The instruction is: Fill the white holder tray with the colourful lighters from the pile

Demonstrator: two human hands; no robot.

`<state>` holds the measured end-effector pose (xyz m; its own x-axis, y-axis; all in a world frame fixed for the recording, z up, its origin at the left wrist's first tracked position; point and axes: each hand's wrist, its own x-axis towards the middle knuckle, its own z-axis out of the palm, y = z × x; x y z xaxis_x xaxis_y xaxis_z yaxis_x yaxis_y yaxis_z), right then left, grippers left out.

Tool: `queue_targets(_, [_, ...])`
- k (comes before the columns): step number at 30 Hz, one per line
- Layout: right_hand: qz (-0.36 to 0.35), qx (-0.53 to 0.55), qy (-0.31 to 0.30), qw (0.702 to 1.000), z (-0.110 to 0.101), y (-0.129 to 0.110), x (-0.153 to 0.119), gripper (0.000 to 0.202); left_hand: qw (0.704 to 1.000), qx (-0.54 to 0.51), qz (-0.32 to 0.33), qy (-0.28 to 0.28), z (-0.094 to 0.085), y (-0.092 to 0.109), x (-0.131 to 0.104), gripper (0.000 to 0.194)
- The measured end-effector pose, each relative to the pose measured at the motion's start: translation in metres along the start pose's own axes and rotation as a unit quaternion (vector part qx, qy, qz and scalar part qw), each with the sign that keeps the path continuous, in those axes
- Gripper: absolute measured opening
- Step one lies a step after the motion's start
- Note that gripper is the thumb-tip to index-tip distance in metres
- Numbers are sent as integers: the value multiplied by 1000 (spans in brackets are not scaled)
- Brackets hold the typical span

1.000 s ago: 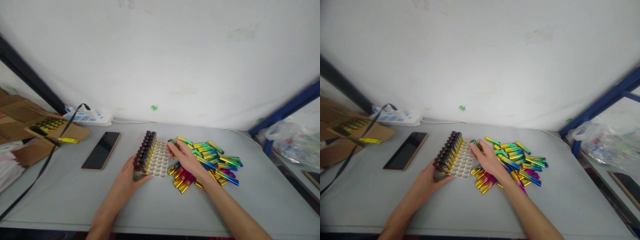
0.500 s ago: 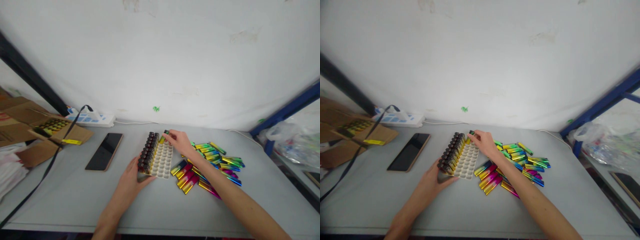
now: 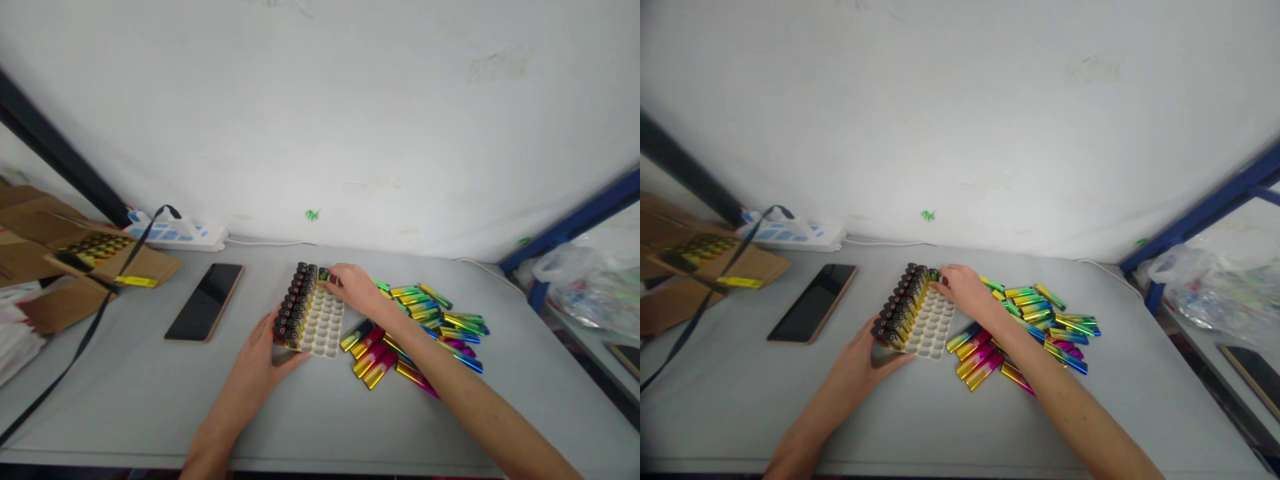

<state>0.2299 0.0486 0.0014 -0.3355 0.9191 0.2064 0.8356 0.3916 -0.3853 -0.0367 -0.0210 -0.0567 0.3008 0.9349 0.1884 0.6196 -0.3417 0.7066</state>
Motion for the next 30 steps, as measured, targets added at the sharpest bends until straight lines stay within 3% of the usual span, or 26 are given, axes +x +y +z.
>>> queue_targets(4, [24, 60, 29, 998, -12, 14, -15, 41, 1000, 12, 0, -1, -2, 0, 1, 75])
queue_targets(10, [107, 59, 110, 986, -50, 67, -55, 15, 1000, 25, 9, 10, -1, -2, 1, 74])
queue_targets(13, [124, 45, 92, 987, -60, 82, -71, 12, 1000, 27, 7, 10, -2, -2, 1, 74])
queue_targets(18, [101, -9, 29, 994, -55, 87, -77, 11, 1000, 26, -16, -3, -5, 5, 2, 74])
queue_targets(22, [104, -24, 65, 992, -56, 88, -74, 15, 999, 24, -28, -7, -7, 7, 2, 74])
queue_targets(26, [118, 11, 97, 988, -73, 85, -81, 15, 999, 26, -30, -4, -6, 7, 2, 74])
queue_targets(30, [118, 33, 74, 990, -86, 70, -99, 15, 999, 24, -41, -8, -7, 8, 2, 73])
